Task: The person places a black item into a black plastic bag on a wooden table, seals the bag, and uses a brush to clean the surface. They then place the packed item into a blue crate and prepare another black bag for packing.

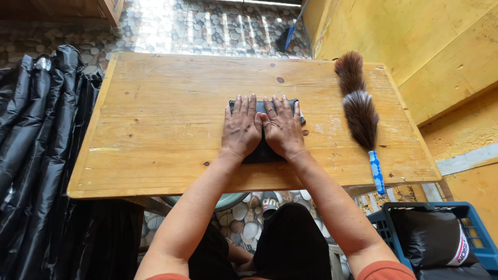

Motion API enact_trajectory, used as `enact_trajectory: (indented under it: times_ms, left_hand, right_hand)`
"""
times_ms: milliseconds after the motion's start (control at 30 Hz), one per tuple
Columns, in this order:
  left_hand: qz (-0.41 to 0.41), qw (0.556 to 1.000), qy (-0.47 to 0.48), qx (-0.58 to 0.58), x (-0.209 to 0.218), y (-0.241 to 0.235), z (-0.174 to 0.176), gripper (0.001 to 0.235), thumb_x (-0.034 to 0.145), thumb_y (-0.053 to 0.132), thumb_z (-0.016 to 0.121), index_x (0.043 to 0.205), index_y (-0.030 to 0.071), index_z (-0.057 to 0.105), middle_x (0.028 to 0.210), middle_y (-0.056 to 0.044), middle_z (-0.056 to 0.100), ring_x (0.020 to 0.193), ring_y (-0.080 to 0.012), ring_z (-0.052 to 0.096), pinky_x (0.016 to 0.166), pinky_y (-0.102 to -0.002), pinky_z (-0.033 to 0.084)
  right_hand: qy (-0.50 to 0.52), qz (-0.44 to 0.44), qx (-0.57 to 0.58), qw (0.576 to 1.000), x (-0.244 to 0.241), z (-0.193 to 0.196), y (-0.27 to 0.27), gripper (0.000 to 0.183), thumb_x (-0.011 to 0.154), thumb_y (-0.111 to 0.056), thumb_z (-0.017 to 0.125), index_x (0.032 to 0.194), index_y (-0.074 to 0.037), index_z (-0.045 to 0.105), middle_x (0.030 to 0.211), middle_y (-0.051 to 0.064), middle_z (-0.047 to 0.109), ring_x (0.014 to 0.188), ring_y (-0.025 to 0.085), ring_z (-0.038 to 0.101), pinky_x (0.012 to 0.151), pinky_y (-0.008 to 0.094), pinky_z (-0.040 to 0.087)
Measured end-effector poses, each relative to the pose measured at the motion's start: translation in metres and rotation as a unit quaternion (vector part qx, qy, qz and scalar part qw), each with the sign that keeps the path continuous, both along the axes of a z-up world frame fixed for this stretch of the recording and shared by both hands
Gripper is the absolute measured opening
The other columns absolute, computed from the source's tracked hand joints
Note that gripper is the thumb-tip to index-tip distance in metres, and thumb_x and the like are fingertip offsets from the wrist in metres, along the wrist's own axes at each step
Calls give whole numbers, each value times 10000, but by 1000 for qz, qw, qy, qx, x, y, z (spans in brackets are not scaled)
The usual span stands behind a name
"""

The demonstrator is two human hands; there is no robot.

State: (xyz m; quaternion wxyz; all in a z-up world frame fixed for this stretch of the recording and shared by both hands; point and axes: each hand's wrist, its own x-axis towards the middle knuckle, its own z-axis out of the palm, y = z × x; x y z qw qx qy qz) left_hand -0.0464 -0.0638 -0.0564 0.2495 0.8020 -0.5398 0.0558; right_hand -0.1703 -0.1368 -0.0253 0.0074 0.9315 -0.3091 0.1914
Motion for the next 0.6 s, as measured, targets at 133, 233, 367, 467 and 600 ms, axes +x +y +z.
enact_trajectory:
  times_ms: [133, 233, 367, 467, 600]
  left_hand:
    - [1, 1000, -16, -1, 1, 0, 9, 633, 1068, 403, 269, 1636, 126, 298, 1600, -199, 440, 1539, -361, 317, 1224, -624, 236]
    - [1, 1000, -11, 17, -1, 2, 0, 637, 1063, 412, 269, 1637, 137, 296, 1588, -188, 448, 1526, -358, 335, 1209, -631, 257]
    - [12, 1000, -17, 7, 1, -2, -4, 639, 1075, 415, 258, 1645, 126, 264, 1576, -189, 448, 1518, -361, 345, 1204, -648, 254]
    - [19, 1000, -21, 0, -2, 3, 1, 655, 1064, 406, 302, 1646, 110, 248, 1586, -203, 429, 1523, -369, 334, 1209, -657, 241]
    - [44, 998, -25, -47, -11, 16, 17, 701, 1059, 414, 395, 1654, 96, 202, 1638, -258, 309, 1549, -429, 240, 1206, -693, 219]
  right_hand:
    - [9, 6, 3, 1000, 3, -5, -14, 600, 1104, -508, 257, 1550, -174, 481, 1561, 181, 488, 1505, 392, 357, 1241, 634, 125]
    - [58, 9, 29, 998, 7, -11, -26, 636, 1094, -558, 220, 1533, -194, 504, 1534, 156, 519, 1490, 375, 395, 1248, 621, 132]
    - [39, -3, -11, 999, 25, -8, -45, 554, 1072, -549, 316, 1320, -184, 652, 1256, 112, 648, 1243, 347, 591, 1205, 638, 220]
    - [-9, -1, -37, 999, 23, -6, -37, 560, 1063, -551, 382, 1338, -144, 650, 1239, 158, 611, 1253, 377, 552, 1172, 650, 271]
    - [-27, 14, -58, 998, 23, -21, -48, 557, 1081, -564, 352, 1408, -226, 650, 1085, 107, 681, 1126, 314, 661, 1139, 624, 330]
